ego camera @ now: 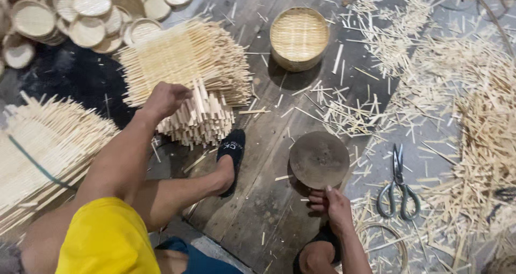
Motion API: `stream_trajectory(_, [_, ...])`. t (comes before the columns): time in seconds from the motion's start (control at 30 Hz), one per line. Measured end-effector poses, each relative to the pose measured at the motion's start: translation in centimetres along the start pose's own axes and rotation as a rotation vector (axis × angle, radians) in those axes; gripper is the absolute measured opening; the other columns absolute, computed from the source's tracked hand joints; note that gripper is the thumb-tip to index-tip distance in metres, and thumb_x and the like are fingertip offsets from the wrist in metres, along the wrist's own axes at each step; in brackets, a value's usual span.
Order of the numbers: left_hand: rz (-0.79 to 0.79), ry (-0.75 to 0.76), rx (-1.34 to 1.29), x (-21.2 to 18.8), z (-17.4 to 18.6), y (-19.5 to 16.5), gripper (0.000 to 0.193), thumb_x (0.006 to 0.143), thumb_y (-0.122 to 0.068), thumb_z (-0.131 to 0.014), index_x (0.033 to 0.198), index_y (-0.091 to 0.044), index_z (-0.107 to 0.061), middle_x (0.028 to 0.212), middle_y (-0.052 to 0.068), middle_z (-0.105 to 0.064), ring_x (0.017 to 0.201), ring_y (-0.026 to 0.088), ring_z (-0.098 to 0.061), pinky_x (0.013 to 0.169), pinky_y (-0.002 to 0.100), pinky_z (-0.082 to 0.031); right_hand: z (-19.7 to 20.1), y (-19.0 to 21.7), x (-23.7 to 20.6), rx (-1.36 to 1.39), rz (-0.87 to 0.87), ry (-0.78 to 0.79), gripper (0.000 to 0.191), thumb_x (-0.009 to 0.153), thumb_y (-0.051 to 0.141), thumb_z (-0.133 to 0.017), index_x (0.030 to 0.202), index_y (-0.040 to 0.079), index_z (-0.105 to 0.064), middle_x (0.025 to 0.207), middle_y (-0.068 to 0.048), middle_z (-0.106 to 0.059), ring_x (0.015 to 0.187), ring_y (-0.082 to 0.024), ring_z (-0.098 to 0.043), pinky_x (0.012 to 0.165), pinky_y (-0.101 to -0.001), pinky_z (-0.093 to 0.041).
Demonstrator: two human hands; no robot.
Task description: The person sits on the floor and repeatedly trims the protruding bamboo strips from the rim of a small round basket using shears. After each trim, the person places the finished basket aside and picks up a new one to repeat the process.
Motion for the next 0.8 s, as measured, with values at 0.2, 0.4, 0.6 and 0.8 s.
stream_trajectory(0.2, [-0.094,-0.181,0.055,-1.7,3.6,-6.3,0.031,0.109,-0.03,-0.05,0.101,-0.002,-0.06,0.093,0.019,-0.061,0.088,0.035,-0.062,0.075,0.049,-0.053,1.9,-2.3,-0.7,0.043,0.011,-0.126,0.044,0.101,0.032,-0.056,0.121,-0.007,-0.064,0.101,-0.023,-0.074,0.082,-0.028,-0.074,0.069,-0.0391,-0.06])
stream_trajectory(0.4, [-0.11,-0.17,-0.182,-4.8,1.2,-13.4,0.035,0.115,-0.037,-0.033,0.111,-0.008,-0.051,0.095,0.018,-0.061,0.082,0.028,-0.06,0.07,0.039,-0.056,3.3,-3.9,-0.9,0.076,0.059,-0.154,0.042,0.103,0.03,-0.054,0.12,-0.008,-0.063,0.099,-0.021,-0.073,0.083,-0.027,-0.072,0.07,-0.036,-0.06])
stream_trajectory(0.6, [-0.248,-0.814,-0.753,-6.3,4.5,-18.3,0.028,0.109,-0.033,-0.052,0.111,-0.005,-0.049,0.109,0.018,-0.071,0.09,0.018,-0.07,0.077,0.034,-0.064,3.4,-2.4,-1.3,0.122,0.177,-0.171,0.045,0.108,0.029,-0.056,0.122,-0.012,-0.064,0.096,-0.021,-0.07,0.079,-0.026,-0.066,0.065,-0.0336,-0.054])
stream_trajectory(0.8, [-0.706,0.057,-0.551,-13.9,-5.9,-29.6,0.012,0.09,-0.017,-0.056,0.084,-0.012,-0.064,0.095,0.006,-0.059,0.094,0.019,-0.058,0.077,0.033,-0.06,3.4,3.4,-3.3,0.594,0.253,0.124,0.063,0.091,0.05,-0.058,0.12,-0.006,-0.064,0.1,-0.019,-0.075,0.089,-0.028,-0.074,0.077,-0.0359,-0.062])
Point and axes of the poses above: each hand's wrist, its own x-axis towards the middle knuckle, its own z-axis out of the back of the hand, y = z × x, the point moved 2 cm from there along x, towards the middle knuckle
